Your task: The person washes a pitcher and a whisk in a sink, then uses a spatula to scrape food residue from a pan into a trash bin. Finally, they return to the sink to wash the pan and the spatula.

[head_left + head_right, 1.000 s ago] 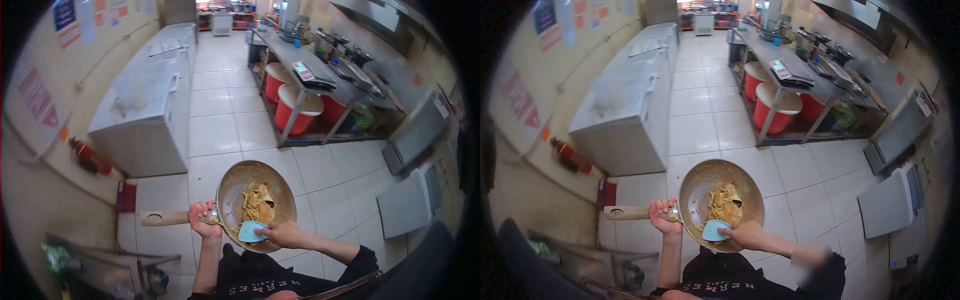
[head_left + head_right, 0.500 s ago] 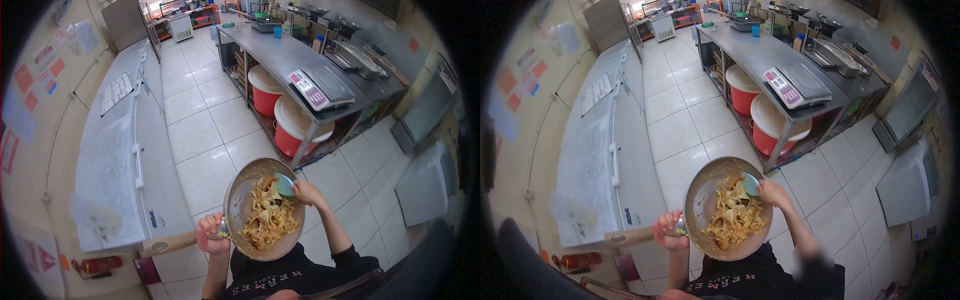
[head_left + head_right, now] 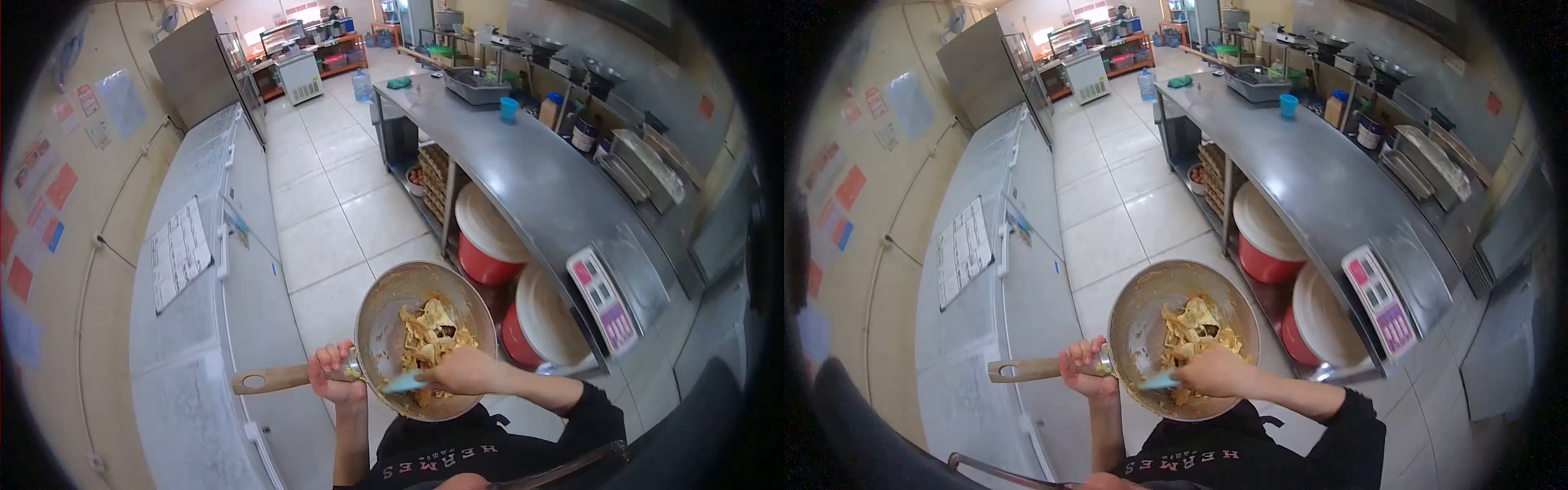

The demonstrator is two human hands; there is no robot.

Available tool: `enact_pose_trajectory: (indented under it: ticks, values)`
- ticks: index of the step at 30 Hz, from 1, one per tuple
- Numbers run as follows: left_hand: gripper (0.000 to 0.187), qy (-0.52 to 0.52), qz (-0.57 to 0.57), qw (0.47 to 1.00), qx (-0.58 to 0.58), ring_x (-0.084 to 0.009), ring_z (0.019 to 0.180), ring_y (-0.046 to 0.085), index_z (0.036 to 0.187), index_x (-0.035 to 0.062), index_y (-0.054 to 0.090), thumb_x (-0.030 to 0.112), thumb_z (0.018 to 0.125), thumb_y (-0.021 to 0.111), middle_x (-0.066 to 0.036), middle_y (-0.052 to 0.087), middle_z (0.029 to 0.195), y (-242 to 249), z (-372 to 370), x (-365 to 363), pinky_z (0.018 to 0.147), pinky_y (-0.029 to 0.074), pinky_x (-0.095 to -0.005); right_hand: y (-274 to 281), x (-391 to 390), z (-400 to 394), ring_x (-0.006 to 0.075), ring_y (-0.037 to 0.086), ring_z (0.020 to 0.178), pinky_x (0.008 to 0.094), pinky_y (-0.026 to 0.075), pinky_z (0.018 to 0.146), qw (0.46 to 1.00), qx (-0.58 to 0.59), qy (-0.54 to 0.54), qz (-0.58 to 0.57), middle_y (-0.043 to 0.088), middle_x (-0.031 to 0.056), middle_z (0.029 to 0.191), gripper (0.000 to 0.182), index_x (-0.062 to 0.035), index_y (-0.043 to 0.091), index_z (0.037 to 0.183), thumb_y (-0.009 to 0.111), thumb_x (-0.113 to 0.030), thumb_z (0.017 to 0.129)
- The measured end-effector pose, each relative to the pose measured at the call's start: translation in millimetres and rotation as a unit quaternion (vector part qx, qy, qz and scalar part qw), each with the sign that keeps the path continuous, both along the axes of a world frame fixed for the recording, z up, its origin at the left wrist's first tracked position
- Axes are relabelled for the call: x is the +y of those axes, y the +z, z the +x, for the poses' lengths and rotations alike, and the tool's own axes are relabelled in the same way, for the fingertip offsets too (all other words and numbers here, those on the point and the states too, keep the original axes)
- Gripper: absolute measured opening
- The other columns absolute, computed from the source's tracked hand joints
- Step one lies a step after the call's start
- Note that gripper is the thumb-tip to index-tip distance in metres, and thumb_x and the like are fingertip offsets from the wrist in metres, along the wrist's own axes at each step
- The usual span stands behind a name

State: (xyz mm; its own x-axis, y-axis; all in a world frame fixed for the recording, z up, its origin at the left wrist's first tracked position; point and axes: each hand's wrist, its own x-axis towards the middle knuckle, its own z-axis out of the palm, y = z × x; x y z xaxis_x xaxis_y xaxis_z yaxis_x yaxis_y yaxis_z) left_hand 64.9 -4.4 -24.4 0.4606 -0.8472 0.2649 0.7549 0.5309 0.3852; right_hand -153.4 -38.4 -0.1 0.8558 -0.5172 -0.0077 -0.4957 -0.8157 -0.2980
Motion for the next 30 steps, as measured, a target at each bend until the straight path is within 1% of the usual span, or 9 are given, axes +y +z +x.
enact_pose_trajectory:
  ticks: [2, 4, 6, 14, 16, 18, 20, 22, 30]
  values:
    - [0.037, 0.007, -0.015, 1.000, -0.017, -0.0161, 0.065, 0.040, 0.057, 0.0147, 0.035, 0.037, 0.084, 0.047, 0.001, 0.037, 0.055, 7.5, -2.5, -2.6, 0.084, 0.034, -0.0351, 22.1, -11.1, -32.5, 0.0301, 0.061, 0.068, 0.0422, 0.047, 0.060, 0.986, -0.041, -0.028, 0.161, 0.062, 0.0139, 0.073, 0.021, -0.0145, 0.063, 0.095, 0.049, -0.024, 0.082]
    - [0.037, 0.008, -0.033, 0.999, -0.018, -0.0161, 0.066, 0.039, 0.057, 0.0152, 0.034, 0.037, 0.084, 0.047, 0.001, 0.037, 0.055, 2.6, -5.8, -4.6, 0.082, 0.033, -0.0339, 22.1, -35.1, -42.6, 0.0319, 0.060, 0.072, 0.0433, 0.046, 0.065, 0.951, -0.051, -0.280, 0.122, 0.062, 0.0138, 0.076, 0.024, -0.0138, 0.062, 0.094, 0.046, -0.029, 0.086]
    - [0.037, 0.014, -0.045, 0.999, -0.013, -0.0161, 0.066, 0.039, 0.057, 0.0156, 0.033, 0.037, 0.084, 0.047, 0.002, 0.036, 0.055, -8.6, 1.8, -7.1, 0.080, 0.033, -0.0328, -15.8, -93.8, -38.0, 0.0339, 0.059, 0.073, 0.0435, 0.046, 0.065, 0.923, -0.168, -0.345, 0.022, 0.062, 0.0154, 0.077, 0.026, -0.0148, 0.061, 0.096, 0.045, -0.032, 0.086]
    - [0.035, 0.005, -0.116, 0.989, -0.088, -0.0186, 0.070, 0.041, 0.059, 0.0146, 0.037, 0.038, 0.082, 0.047, 0.001, 0.037, 0.057, -18.4, 7.2, -0.8, 0.088, 0.033, -0.0370, -11.4, -83.8, 24.1, 0.0352, 0.056, 0.065, 0.0455, 0.042, 0.057, 0.964, -0.201, -0.172, -0.001, 0.058, 0.0148, 0.070, 0.024, -0.0200, 0.056, 0.099, 0.045, -0.038, 0.087]
    - [0.034, 0.029, -0.110, 0.991, -0.077, -0.0170, 0.068, 0.040, 0.058, 0.0157, 0.033, 0.035, 0.080, 0.050, 0.002, 0.035, 0.056, -14.3, 5.9, 1.1, 0.085, 0.034, -0.0358, 6.3, -65.4, 32.7, 0.0343, 0.057, 0.063, 0.0450, 0.043, 0.055, 0.982, -0.085, -0.170, -0.003, 0.058, 0.0148, 0.067, 0.025, -0.0203, 0.057, 0.099, 0.046, -0.039, 0.086]
    - [0.034, 0.035, -0.115, 0.990, -0.067, -0.0173, 0.067, 0.040, 0.058, 0.0156, 0.034, 0.035, 0.081, 0.049, 0.001, 0.035, 0.056, -18.4, 3.4, 1.0, 0.084, 0.035, -0.0356, -4.3, -67.5, 30.9, 0.0354, 0.058, 0.066, 0.0450, 0.044, 0.058, 0.992, -0.114, -0.056, -0.002, 0.058, 0.0155, 0.068, 0.030, -0.0202, 0.057, 0.099, 0.041, -0.044, 0.087]
    - [0.034, 0.022, -0.108, 0.991, -0.073, -0.0174, 0.067, 0.040, 0.058, 0.0156, 0.033, 0.035, 0.081, 0.048, 0.001, 0.035, 0.056, -27.3, 10.6, -9.8, 0.083, 0.035, -0.0353, -16.2, -94.7, 12.2, 0.0347, 0.058, 0.066, 0.0443, 0.044, 0.057, 0.992, -0.106, -0.067, 0.006, 0.059, 0.0143, 0.068, 0.032, -0.0206, 0.057, 0.100, 0.041, -0.045, 0.087]
    - [0.034, 0.010, -0.102, 0.992, -0.066, -0.0175, 0.067, 0.040, 0.058, 0.0156, 0.033, 0.035, 0.081, 0.048, 0.001, 0.035, 0.056, -36.5, 18.5, -15.9, 0.083, 0.035, -0.0357, -17.9, -112.5, -10.4, 0.0327, 0.059, 0.067, 0.0425, 0.045, 0.057, 0.946, -0.139, -0.285, 0.068, 0.059, 0.0134, 0.069, 0.032, -0.0210, 0.059, 0.099, 0.041, -0.045, 0.087]
    - [0.035, -0.083, -0.128, 0.985, -0.078, -0.0175, 0.066, 0.040, 0.056, 0.0154, 0.034, 0.036, 0.081, 0.049, 0.002, 0.035, 0.054, -27.4, 14.8, -8.8, 0.085, 0.036, -0.0367, -14.3, -49.9, 13.6, 0.0318, 0.059, 0.064, 0.0413, 0.045, 0.055, 0.958, -0.124, -0.249, -0.074, 0.059, 0.0111, 0.065, 0.029, -0.0237, 0.058, 0.101, 0.043, -0.044, 0.086]
